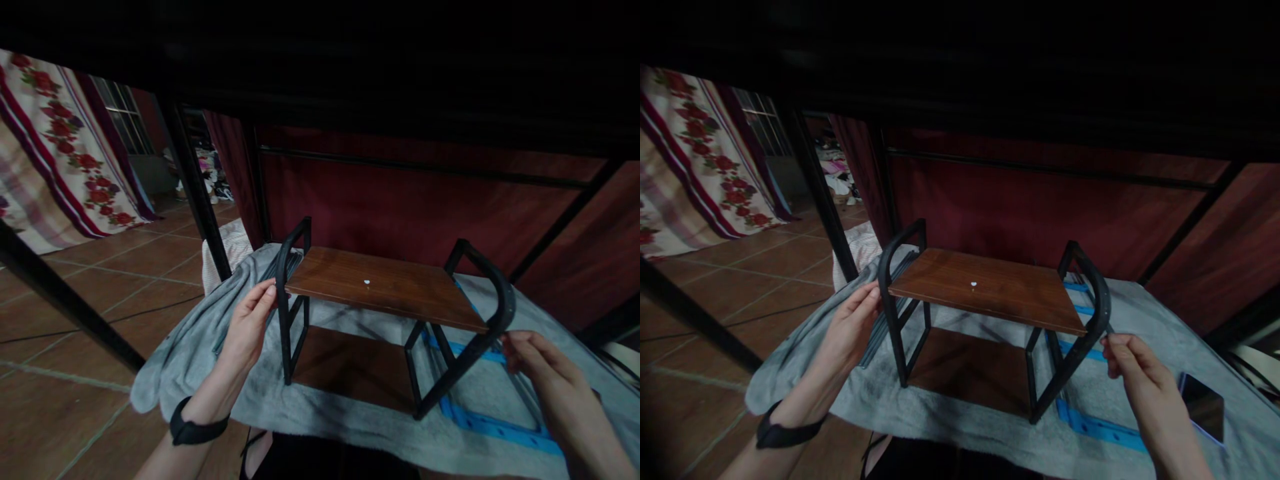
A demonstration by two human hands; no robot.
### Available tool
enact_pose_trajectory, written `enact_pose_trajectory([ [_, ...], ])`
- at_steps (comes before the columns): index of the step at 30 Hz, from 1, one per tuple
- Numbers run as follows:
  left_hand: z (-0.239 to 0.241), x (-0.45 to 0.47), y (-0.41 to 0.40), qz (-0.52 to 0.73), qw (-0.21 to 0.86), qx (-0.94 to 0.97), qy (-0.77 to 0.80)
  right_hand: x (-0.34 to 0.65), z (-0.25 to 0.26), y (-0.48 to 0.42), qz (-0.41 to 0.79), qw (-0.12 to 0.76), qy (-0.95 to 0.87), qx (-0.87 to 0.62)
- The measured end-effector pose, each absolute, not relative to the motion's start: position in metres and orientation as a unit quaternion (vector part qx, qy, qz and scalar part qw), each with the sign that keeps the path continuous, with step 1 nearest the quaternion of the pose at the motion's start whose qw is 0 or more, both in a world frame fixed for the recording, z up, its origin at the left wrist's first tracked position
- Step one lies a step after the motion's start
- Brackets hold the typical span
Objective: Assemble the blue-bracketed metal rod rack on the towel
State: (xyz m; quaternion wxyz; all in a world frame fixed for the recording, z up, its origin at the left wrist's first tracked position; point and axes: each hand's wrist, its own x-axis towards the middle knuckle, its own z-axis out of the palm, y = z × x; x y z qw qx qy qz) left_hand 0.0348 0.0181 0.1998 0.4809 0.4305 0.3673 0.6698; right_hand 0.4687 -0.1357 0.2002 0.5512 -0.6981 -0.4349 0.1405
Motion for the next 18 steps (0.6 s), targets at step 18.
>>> enact_pose_trajectory([
  [18,0.046,0.021,0.004,0.5,0.54,0.377,0.563,0.425,0.036,-0.14,0.243,0.53,-0.343,-0.737],
])
